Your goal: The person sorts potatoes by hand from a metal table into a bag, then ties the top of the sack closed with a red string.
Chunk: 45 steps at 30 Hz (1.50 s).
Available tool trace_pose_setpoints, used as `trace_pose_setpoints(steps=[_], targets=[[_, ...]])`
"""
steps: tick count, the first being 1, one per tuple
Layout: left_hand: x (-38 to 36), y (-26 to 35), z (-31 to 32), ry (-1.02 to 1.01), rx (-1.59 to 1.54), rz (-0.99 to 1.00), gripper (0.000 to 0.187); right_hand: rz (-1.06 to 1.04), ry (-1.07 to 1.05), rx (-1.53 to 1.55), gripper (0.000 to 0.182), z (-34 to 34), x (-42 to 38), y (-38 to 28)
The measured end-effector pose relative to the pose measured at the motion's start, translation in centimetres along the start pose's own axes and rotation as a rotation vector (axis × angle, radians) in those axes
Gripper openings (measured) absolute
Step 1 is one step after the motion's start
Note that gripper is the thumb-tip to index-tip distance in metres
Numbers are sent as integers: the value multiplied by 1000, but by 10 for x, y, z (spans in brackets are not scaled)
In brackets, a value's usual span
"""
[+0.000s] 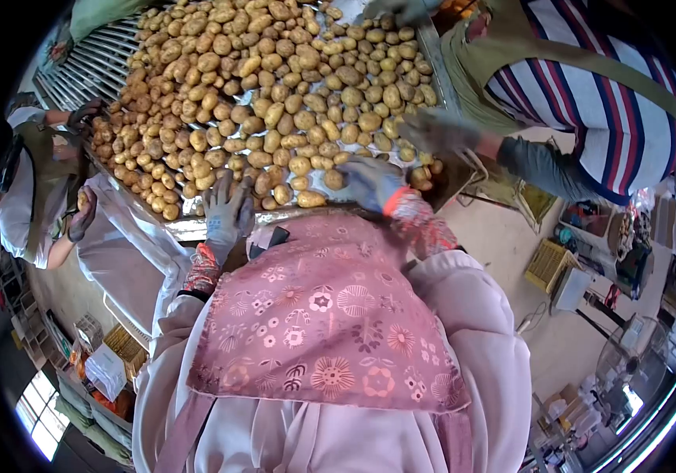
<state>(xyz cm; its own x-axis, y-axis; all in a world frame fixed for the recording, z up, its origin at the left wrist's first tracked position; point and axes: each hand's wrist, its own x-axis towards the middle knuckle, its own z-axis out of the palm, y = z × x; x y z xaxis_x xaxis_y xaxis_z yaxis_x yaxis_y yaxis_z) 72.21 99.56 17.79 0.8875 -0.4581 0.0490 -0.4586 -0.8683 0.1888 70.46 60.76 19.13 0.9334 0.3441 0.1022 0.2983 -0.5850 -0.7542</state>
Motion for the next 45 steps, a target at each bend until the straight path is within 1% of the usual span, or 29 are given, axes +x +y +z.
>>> trace_pose_setpoints(steps=[3, 4, 6, 8, 9, 11, 13, 14, 15, 16, 17, 19, 20, 22, 24, 25, 26, 27, 28, 30, 32, 33, 34, 36, 38, 40, 41, 44, 45], targets=[[3, 2, 3, 66, 79, 25, 53, 43, -204, 26, 29, 34, -22, 16], [6, 0, 4, -37, -9, -37, 57, 293, -261, -91, 28, 31, -36, 23], [17, 7, -6, -132, -101, -94, 62, 62, -40, -41, 27, 23, -61, 82], [39, 31, -38, -312, 58, -6, 73, 353, -89, -30, 24, 8, -86, 111], [47, 39, -39, -409, -30, -10, 80, 373, -111, -91, 26, -1, -92, 108], [63, 48, -17, -439, -77, 50, 80, 812, 17, 422, 30, -14, -78, 70], [82, 69, -9, -514, -168, 58, 78, 770, 15, 1083, 32, -9, -59, 46], [88, 85, -5, -514, -169, 68, 78, 574, 44, 1046, 35, 5, -49, 39], [92, 99, -1, -461, -410, 97, 77, 382, 83, 1010, 40, 20, -40, 32], [96, 106, 2, -403, -644, 124, 77, 264, -73, 525, 45, 23, -37, 32], [100, 109, 4, -402, -634, 121, 77, 112, -161, 42, 51, 26, -35, 32], [105, 107, 8, -367, -685, 355, 67, 285, -272, 43, 47, 8, -43, 38], [107, 97, 7, -365, -677, 345, 67, 429, -314, 93, 43, -1, -45, 45], [110, 69, 4, -127, -255, 452, 59, 438, -246, -162, 34, -7, -44, 60], [116, 43, 12, 115, -288, 209, 63, 344, -78, -105, 26, -17, -17, 46], [119, 37, 8, 137, -225, 77, 66, 497, -17, 225, 27, -8, -1, 43], [122, 33, 4, 158, -162, -54, 70, 460, 79, 249, 29, 4, 16, 37], [126, 30, 9, 154, -158, -59, 70, 418, 173, 269, 32, 15, 33, 31], [132, 26, 18, 83, -127, -117, 75, 179, 296, -20, 34, 25, 51, 22], [139, 37, 3, -150, -109, -210, 81, 356, -161, -343, 64, 46, 57, 4], [131, 38, 3, -208, -182, -108, 78, 230, -316, -454, 69, 57, 49, -6], [121, 37, -3, -287, -153, -38, 75, 171, -273, -238, 70, 59, 40, 8], [106, 39, -9, -289, -153, -44, 75, 234, -421, -268, 68, 37, 36, 1], [75, 42, -21, -271, 101, 245, 70, -7, -405, -335, 61, 23, 4, 34], [49, 28, -10, -239, 18, 221, 63, -16, -412, -552, 53, 13, -28, 66], [37, 17, -7, -204, -65, 201, 57, 144, -411, -499, 53, -15, -46, 66], [33, 15, -8, -187, -140, 155, 52, 111, -177, -445, 48, -10, -56, 75], [43, 28, -29, -208, -226, 24, 41, 279, -164, -231, 41, -20, -36, 42], [53, 38, -34, -80, -167, 68, 42, 122, 29, -158, 33, -11, -18, 28]])
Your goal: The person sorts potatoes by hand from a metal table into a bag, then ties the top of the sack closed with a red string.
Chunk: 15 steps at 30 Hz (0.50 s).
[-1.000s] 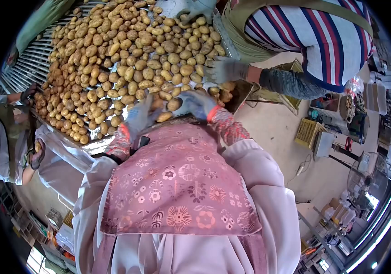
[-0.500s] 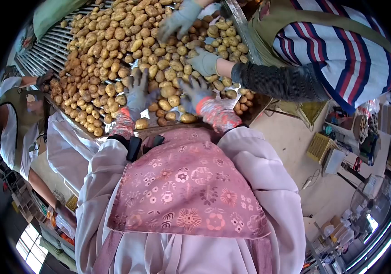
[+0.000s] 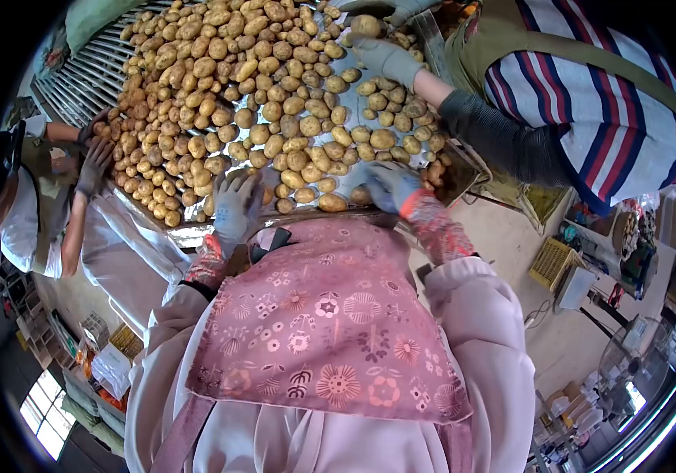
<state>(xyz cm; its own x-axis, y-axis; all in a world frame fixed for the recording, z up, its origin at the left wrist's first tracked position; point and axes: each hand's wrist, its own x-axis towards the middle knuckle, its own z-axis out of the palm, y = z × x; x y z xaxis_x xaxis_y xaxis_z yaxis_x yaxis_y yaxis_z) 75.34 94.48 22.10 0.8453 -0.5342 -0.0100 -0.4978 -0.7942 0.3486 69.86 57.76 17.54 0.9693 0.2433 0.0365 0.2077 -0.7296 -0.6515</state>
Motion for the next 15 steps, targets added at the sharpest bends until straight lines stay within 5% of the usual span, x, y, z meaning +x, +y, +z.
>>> trace_pose_setpoints(steps=[3, 5, 6, 8, 10, 11, 12, 13, 14, 15], targets=[[22, 23, 26, 121, 122, 184, 47, -193, 4, 346, 30, 38, 34, -23], [26, 30, 43, -225, -251, 76, 43, -134, -211, 342, 33, 60, 27, -22], [30, 27, 36, -218, -244, 80, 43, -354, -175, -59, 33, 49, 22, -12], [38, 17, 21, -316, -560, 370, 40, -205, -230, -17, 32, 23, 15, -2], [28, -11, 31, 214, -507, 406, 36, -26, -206, -96, 30, 4, -4, 19], [31, 1, -16, 274, -354, 236, 37, -1, -117, -221, 29, 9, -22, 47], [24, -17, -19, 288, -122, -28, 40, 182, -190, -30, 27, 24, -31, 71], [16, -29, -15, 541, 77, -165, 43, 377, -230, 145, 26, 39, -39, 95], [8, -43, -2, 538, 254, -428, 43, 227, -84, 193, 29, 24, -30, 60], [2, -52, 11, 529, 256, -428, 43, 79, 60, 239, 33, 11, -18, 23]])
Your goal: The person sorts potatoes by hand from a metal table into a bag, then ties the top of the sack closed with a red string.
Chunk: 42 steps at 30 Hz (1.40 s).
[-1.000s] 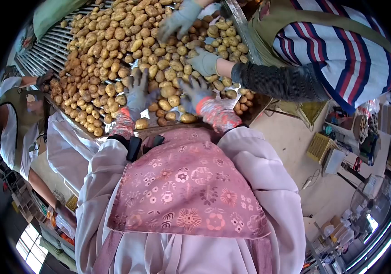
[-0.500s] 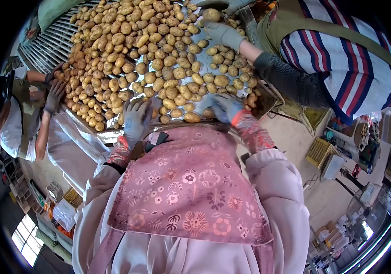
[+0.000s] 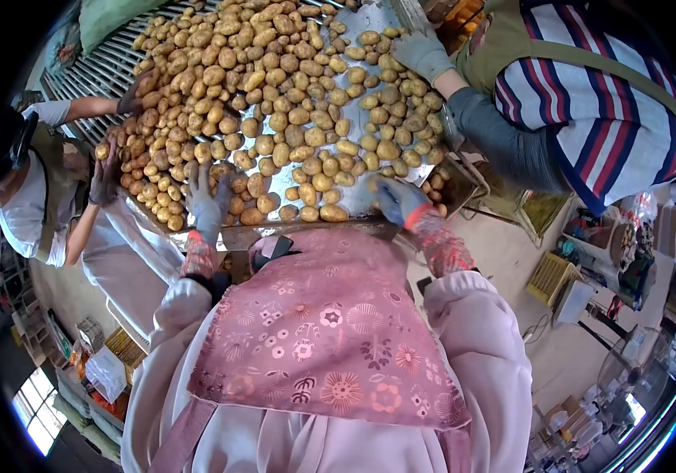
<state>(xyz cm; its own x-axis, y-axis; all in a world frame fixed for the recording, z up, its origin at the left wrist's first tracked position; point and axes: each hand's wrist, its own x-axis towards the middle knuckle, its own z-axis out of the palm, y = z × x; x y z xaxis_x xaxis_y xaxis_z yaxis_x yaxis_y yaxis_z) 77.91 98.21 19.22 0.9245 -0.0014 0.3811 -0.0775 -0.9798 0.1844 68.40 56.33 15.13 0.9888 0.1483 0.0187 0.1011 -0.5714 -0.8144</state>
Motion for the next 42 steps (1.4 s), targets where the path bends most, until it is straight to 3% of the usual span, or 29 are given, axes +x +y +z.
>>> trace_pose_setpoints(steps=[2, 3, 4, 6, 8, 10, 12, 13, 14, 16, 18, 20, 22, 24, 26, 28, 30, 32, 33, 34, 35, 38, 42], targets=[[-3, -9, 17, -200, 52, 1, 46, 195, -155, 36, 42, 21, 22, -31], [8, -2, 15, -313, -45, 56, 44, 24, -104, -101, 49, 40, 32, -37], [15, 16, 5, -327, 4, 135, 41, 5, -241, -286, 55, 38, 43, -66], [17, 31, 9, -480, -186, 201, 44, -185, -300, -571, 57, 40, 49, -79], [-27, 21, 34, -472, -321, 241, 47, -220, -299, -349, 53, 40, 51, -51], [-37, 38, 8, -409, -513, 391, 50, -288, -368, -514, 58, 25, 49, -27], [-52, 30, 14, -400, -457, 405, 51, -397, -306, -568, 62, 29, 44, -3], [-53, 27, 20, -401, -448, 400, 50, -255, -371, -523, 63, 25, 41, -6], [-54, 26, 24, -409, -443, 387, 50, -231, -266, -455, 52, 28, 39, -6], [-47, 33, 20, -400, -456, 367, 49, 171, -651, -358, 40, 27, 74, -35], [-41, 38, 14, -408, -477, 388, 48, -227, -242, -194, 30, 42, 87, -89], [-41, 40, 10, -419, -475, 372, 46, -249, -247, -78, 34, 60, 99, -113], [-40, 35, 10, -328, -468, 485, 48, -328, -220, -112, 41, 76, 101, -119], [-46, 21, -2, -355, -327, 485, 52, -383, -305, -267, 48, 66, 85, -88], [-47, 5, -9, -259, -39, 271, 58, -609, -323, -515, 52, 38, 61, -57], [-50, -13, -13, -302, -77, 37, 64, -587, -263, -565, 50, 21, 34, -21], [-51, -17, -14, -394, 44, 121, 68, -562, -183, -612, 47, 15, 25, -18], [-48, -6, -19, -340, 21, 112, 62, -35, -428, -466, 34, 3, 36, -49], [-52, -17, -7, -382, 30, 114, 68, -86, -344, -277, 23, 6, 56, -65], [-54, -20, -2, -384, 16, 111, 70, -318, -127, -132, 22, 11, 79, -95], [-52, -20, -3, -393, 25, 119, 70, -332, -68, -108, 25, 4, 100, -143], [-53, -17, -6, -365, 37, 137, 70, -236, 29, 380, 28, 2, 149, -232], [-53, -15, -12, -392, 46, 97, 69, -376, -80, 571, 27, 29, 175, -264]])
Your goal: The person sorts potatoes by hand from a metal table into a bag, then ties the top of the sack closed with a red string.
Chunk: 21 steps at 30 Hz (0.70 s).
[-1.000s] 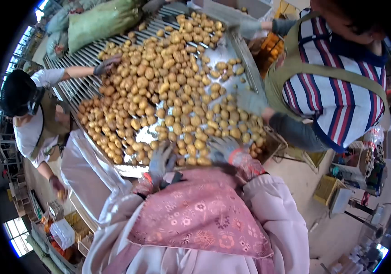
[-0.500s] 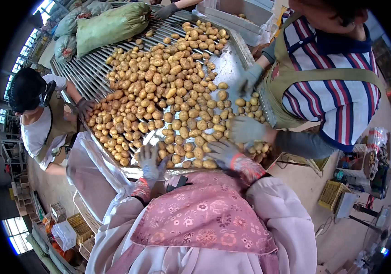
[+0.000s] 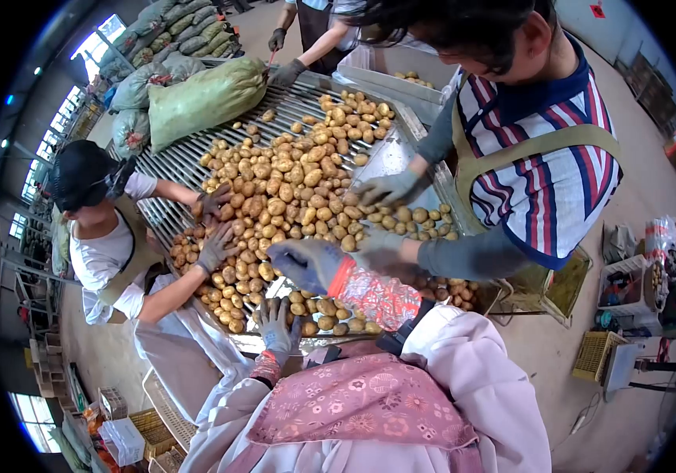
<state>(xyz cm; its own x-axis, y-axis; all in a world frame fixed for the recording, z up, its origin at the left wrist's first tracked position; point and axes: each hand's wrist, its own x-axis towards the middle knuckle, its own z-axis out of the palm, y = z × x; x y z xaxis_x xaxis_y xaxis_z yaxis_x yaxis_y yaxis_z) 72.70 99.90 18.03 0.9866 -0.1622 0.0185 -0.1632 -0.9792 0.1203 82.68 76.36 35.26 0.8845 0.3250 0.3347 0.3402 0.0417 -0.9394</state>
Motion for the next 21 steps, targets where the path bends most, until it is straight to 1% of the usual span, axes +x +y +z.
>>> trace_pose_setpoints(steps=[1, 2, 3, 4, 5, 7, 8, 9, 10, 11, 12, 13, 14, 15, 16, 18, 19, 21], targets=[[-1, 1, -2, 30, -5, 5, 67, -26, -29, -114, 28, 3, -1, -11], [-2, -1, -1, 25, -8, -2, 67, -20, -36, -111, 28, 9, -5, 8], [-2, 0, -2, 48, -32, 5, 66, 65, -186, -278, 30, 16, -12, 42], [-2, 0, -2, 69, -58, 13, 64, 152, -337, -445, 32, 23, -21, 61], [-2, 1, 0, 83, -68, 7, 63, 274, -372, -559, 34, 18, -39, 60], [-2, 2, -2, 87, -55, 7, 65, 284, -571, -981, 33, 7, -87, 121], [-2, 0, -1, 90, -61, 13, 66, 58, -550, -1017, 37, -11, -116, 139], [-1, -2, 0, 97, -74, 18, 66, -163, -526, -1040, 43, -29, -146, 149], [-2, -3, 3, 96, -89, 22, 66, -192, -531, -938, 54, -44, -167, 157], [-3, -4, 6, 107, -94, 19, 67, -112, -592, -971, 47, -59, -184, 156], [-3, -5, 11, 114, -98, 17, 68, -11, -492, -1065, 47, -70, -204, 154], [-4, -7, 14, 141, -111, 28, 68, 19, -522, -990, 50, -86, -204, 135], [-2, -7, 15, 175, -125, 41, 69, 97, -454, -925, 54, -101, -220, 144], [-1, -4, 9, 146, -113, 30, 69, 92, -397, -991, 56, -111, -233, 150], [0, -2, 7, 130, -112, 6, 69, 91, -315, -1076, 48, -113, -237, 141], [1, -1, 5, 155, -95, 35, 68, 542, -401, -956, 38, -110, -224, 123], [1, -2, 6, 133, -84, 32, 66, 561, -402, -944, 38, -101, -218, 116], [0, -3, 9, 90, -47, 37, 63, 501, -142, -617, 36, -89, -213, 109]])
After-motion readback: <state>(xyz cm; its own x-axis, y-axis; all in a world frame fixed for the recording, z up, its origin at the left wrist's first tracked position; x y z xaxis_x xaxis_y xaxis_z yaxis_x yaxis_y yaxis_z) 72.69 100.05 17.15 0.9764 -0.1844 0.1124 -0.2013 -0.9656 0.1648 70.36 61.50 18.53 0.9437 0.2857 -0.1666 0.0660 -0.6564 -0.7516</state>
